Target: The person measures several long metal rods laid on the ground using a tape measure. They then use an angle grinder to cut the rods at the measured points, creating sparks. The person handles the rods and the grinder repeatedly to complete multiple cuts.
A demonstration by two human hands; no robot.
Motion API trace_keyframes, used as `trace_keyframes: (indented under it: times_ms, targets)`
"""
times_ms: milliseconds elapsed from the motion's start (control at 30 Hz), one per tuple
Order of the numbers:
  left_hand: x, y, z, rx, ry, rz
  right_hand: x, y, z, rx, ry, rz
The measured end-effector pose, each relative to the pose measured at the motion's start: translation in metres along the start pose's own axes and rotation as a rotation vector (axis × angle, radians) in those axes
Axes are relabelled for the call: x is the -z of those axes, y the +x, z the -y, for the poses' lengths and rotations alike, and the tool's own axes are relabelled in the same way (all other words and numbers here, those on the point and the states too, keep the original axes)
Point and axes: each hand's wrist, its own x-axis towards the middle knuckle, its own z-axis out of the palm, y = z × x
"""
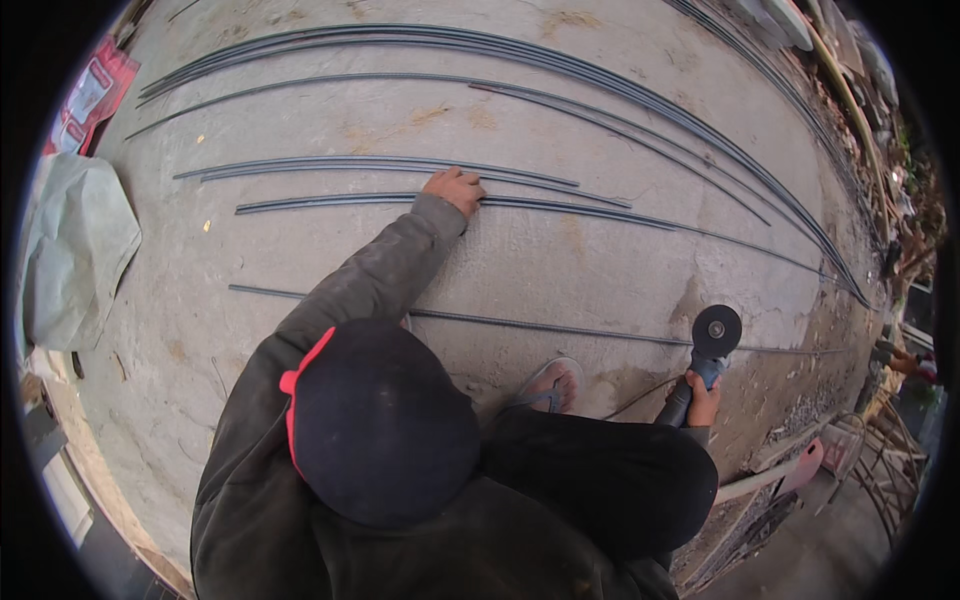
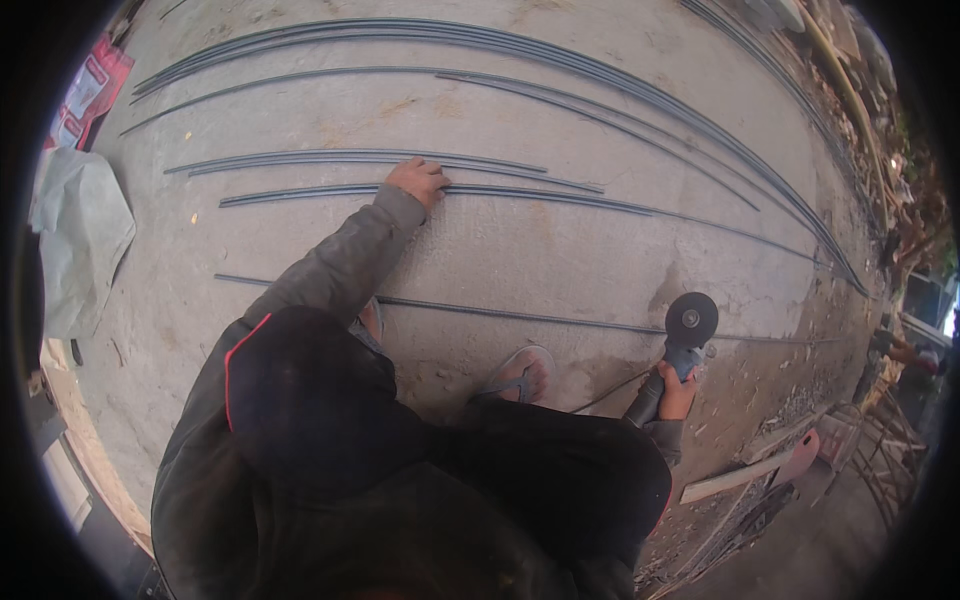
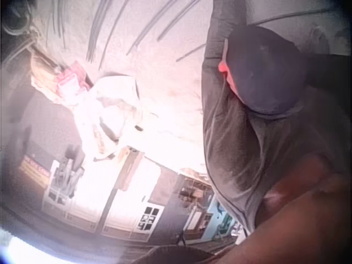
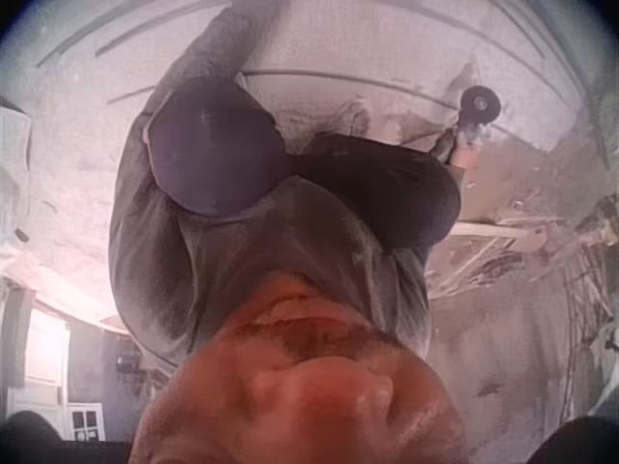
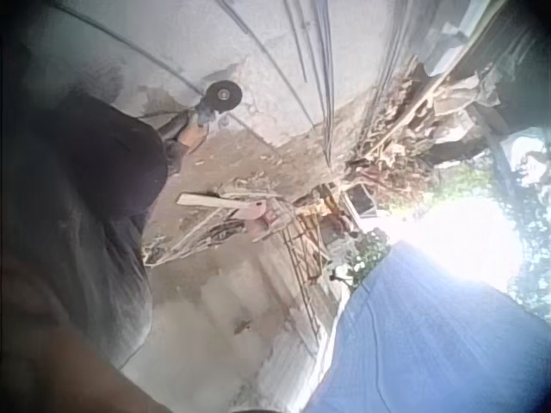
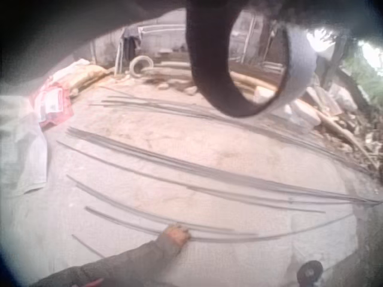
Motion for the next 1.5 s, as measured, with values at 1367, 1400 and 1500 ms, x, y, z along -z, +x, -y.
trace_keyframes:
  times_ms: [1367,1400,1500]
  targets:
    - [0.009,0.006,-0.029,0.031,0.277,-0.008,-0.028,0.254,0.039,0.316,-0.686,0.281]
    - [0.009,0.007,-0.029,0.023,0.269,-0.017,-0.03,0.255,0.04,0.327,-0.709,0.259]
    - [0.006,0.008,-0.028,0.009,0.255,-0.041,-0.031,0.264,0.037,0.32,-0.655,0.243]
